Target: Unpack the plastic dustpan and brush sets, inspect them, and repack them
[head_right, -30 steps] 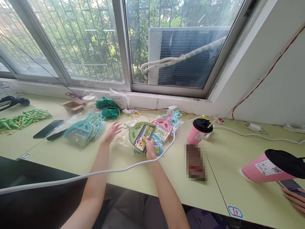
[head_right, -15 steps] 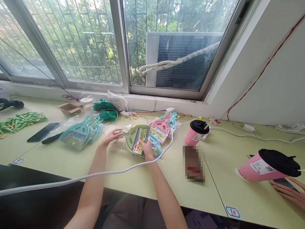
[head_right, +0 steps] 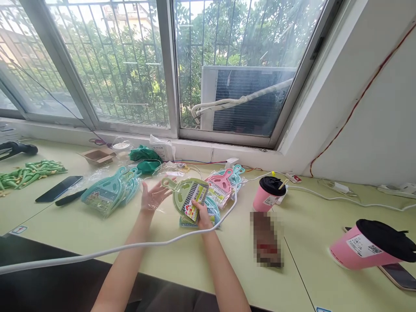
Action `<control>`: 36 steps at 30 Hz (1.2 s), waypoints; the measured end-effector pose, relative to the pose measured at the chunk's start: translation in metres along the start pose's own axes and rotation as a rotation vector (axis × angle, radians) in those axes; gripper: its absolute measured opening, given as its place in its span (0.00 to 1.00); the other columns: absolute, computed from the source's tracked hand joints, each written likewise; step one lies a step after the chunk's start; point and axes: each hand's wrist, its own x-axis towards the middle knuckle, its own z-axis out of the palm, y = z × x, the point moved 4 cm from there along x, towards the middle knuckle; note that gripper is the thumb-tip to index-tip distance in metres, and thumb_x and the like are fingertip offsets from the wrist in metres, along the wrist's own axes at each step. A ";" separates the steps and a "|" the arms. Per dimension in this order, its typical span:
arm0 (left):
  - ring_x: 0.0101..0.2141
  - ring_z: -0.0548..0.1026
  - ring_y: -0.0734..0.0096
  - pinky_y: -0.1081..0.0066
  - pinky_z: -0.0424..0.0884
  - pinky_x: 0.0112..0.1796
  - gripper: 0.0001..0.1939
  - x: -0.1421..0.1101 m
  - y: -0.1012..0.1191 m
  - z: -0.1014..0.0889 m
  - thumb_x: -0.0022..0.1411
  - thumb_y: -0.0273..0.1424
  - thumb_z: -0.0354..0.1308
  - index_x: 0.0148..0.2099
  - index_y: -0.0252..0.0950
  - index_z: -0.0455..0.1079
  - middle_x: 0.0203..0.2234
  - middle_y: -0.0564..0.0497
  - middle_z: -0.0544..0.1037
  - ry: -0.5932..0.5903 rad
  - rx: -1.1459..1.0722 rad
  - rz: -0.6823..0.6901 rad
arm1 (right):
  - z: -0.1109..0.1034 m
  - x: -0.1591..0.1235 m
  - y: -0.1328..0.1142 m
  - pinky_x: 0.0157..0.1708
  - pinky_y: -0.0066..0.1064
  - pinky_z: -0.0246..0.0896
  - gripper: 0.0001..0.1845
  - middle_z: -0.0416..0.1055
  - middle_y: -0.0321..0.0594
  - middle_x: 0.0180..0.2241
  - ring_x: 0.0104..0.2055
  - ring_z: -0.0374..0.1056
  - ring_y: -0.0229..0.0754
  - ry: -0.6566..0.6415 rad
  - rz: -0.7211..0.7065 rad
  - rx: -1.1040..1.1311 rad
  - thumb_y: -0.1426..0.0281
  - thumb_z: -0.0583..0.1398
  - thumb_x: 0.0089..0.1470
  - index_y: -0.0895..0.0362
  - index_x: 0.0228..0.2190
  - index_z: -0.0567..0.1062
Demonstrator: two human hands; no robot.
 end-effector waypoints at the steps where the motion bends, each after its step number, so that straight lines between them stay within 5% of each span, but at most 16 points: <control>1: 0.64 0.58 0.46 0.48 0.60 0.57 0.52 0.002 -0.005 0.007 0.55 0.68 0.36 0.69 0.38 0.55 0.64 0.37 0.62 0.004 -0.004 0.018 | 0.001 -0.001 0.000 0.37 0.43 0.76 0.24 0.80 0.41 0.33 0.34 0.78 0.49 -0.005 -0.006 -0.013 0.68 0.71 0.38 0.57 0.39 0.73; 7: 0.62 0.62 0.51 0.53 0.62 0.57 0.45 0.012 -0.039 0.026 0.58 0.65 0.39 0.67 0.40 0.57 0.60 0.42 0.67 0.029 -0.031 -0.023 | 0.003 -0.002 0.010 0.39 0.43 0.76 0.21 0.80 0.41 0.34 0.36 0.78 0.49 0.018 0.033 0.035 0.69 0.71 0.39 0.57 0.38 0.74; 10: 0.58 0.67 0.51 0.53 0.66 0.54 0.40 0.022 -0.055 0.017 0.61 0.60 0.42 0.64 0.39 0.61 0.55 0.42 0.72 0.131 -0.032 -0.079 | 0.003 -0.001 0.012 0.39 0.44 0.76 0.20 0.80 0.41 0.33 0.36 0.78 0.49 0.052 0.031 0.081 0.67 0.70 0.41 0.57 0.38 0.74; 13: 0.54 0.71 0.53 0.54 0.67 0.53 0.28 0.028 -0.063 0.005 0.60 0.45 0.54 0.59 0.38 0.67 0.53 0.42 0.75 0.238 0.038 -0.176 | -0.001 0.002 0.005 0.40 0.42 0.76 0.19 0.80 0.40 0.33 0.39 0.77 0.49 0.113 -0.044 0.142 0.65 0.69 0.42 0.56 0.37 0.75; 16: 0.53 0.73 0.54 0.55 0.66 0.54 0.26 0.024 -0.061 0.012 0.54 0.32 0.60 0.56 0.35 0.72 0.52 0.40 0.76 0.039 0.159 -0.262 | -0.006 0.003 -0.005 0.43 0.40 0.74 0.18 0.80 0.38 0.35 0.42 0.77 0.46 0.154 -0.142 0.196 0.64 0.68 0.44 0.54 0.38 0.75; 19: 0.52 0.73 0.52 0.55 0.65 0.54 0.29 0.012 -0.055 0.036 0.55 0.33 0.62 0.60 0.38 0.69 0.52 0.41 0.76 -0.224 0.263 -0.282 | -0.011 0.004 -0.013 0.46 0.38 0.73 0.17 0.80 0.37 0.37 0.43 0.76 0.43 0.168 -0.205 0.228 0.64 0.68 0.44 0.53 0.38 0.75; 21: 0.52 0.74 0.52 0.56 0.66 0.53 0.32 0.007 -0.055 0.050 0.56 0.35 0.64 0.62 0.41 0.66 0.52 0.43 0.76 -0.257 0.317 -0.257 | -0.012 0.004 -0.015 0.46 0.38 0.73 0.17 0.80 0.37 0.38 0.44 0.76 0.43 0.167 -0.230 0.216 0.63 0.68 0.45 0.53 0.38 0.75; 28: 0.46 0.78 0.57 0.61 0.72 0.46 0.29 0.016 -0.068 0.054 0.59 0.48 0.59 0.58 0.39 0.69 0.46 0.43 0.79 0.049 0.317 -0.100 | -0.010 0.003 -0.016 0.46 0.40 0.73 0.19 0.80 0.39 0.40 0.46 0.75 0.44 0.183 -0.238 0.207 0.63 0.69 0.43 0.53 0.38 0.75; 36: 0.43 0.79 0.58 0.56 0.72 0.47 0.34 0.017 -0.053 0.039 0.52 0.38 0.66 0.60 0.37 0.64 0.46 0.42 0.80 0.228 0.262 -0.073 | -0.008 -0.001 -0.016 0.47 0.40 0.73 0.21 0.79 0.38 0.43 0.47 0.74 0.43 0.197 -0.255 0.199 0.66 0.68 0.43 0.52 0.42 0.74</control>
